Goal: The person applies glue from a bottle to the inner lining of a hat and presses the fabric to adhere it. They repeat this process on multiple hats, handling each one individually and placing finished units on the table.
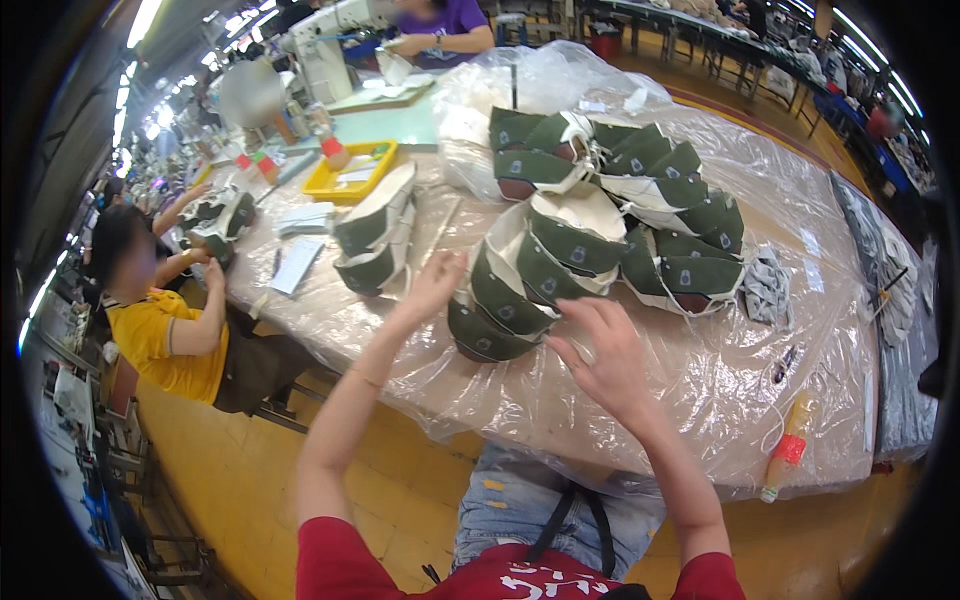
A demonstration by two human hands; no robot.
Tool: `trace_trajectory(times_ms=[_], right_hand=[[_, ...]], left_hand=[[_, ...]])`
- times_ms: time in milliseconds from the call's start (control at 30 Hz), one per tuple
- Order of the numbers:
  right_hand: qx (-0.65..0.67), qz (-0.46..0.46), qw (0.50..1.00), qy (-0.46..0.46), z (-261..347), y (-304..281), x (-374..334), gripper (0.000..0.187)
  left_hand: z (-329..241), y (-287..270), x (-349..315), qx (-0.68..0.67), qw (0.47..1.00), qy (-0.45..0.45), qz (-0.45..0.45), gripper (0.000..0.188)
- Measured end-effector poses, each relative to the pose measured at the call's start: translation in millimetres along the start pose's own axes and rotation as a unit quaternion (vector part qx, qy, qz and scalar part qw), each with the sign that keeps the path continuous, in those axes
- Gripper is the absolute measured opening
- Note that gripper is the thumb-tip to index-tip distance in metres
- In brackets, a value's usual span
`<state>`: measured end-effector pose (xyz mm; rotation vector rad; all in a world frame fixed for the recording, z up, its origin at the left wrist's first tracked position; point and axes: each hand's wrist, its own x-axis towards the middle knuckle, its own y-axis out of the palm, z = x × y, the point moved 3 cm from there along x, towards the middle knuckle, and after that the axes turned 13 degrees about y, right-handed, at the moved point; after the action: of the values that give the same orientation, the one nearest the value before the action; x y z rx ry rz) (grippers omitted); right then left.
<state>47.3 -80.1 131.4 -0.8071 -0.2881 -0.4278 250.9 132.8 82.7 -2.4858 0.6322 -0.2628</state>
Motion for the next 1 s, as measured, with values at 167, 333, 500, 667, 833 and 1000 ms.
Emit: trace_trajectory(times_ms=[167, 333, 500, 667, 833, 1000], right_hand=[[-0.099, -0.009, 0.995, 0.015, -13, 43, 48, 0.058], [-0.176, -0.008, 0.983, 0.054, -47, 27, 62, 0.069], [-0.095, 0.05, 0.988, 0.107, -59, 26, 68, 0.075], [-0.095, 0.001, 0.993, 0.069, -41, 19, 63, 0.08], [0.053, 0.141, 0.984, 0.095, 10, -35, -31, 0.1], [-0.011, 0.122, 0.987, 0.103, 33, -73, -84, 0.093]], left_hand=[[2, 22, -8, -0.247, 0.965, -0.065, 0.066, 0.062], [-3, 12, -42, -0.29, 0.949, -0.078, 0.101, 0.053], [-19, 5, -114, -0.328, 0.935, -0.117, 0.074, 0.064], [-34, 39, -203, -0.41, 0.905, -0.111, 0.025, 0.057], [-67, 125, -256, -0.447, 0.892, -0.063, -0.035, 0.063], [-102, 174, -259, -0.48, 0.875, -0.053, -0.006, 0.063]])
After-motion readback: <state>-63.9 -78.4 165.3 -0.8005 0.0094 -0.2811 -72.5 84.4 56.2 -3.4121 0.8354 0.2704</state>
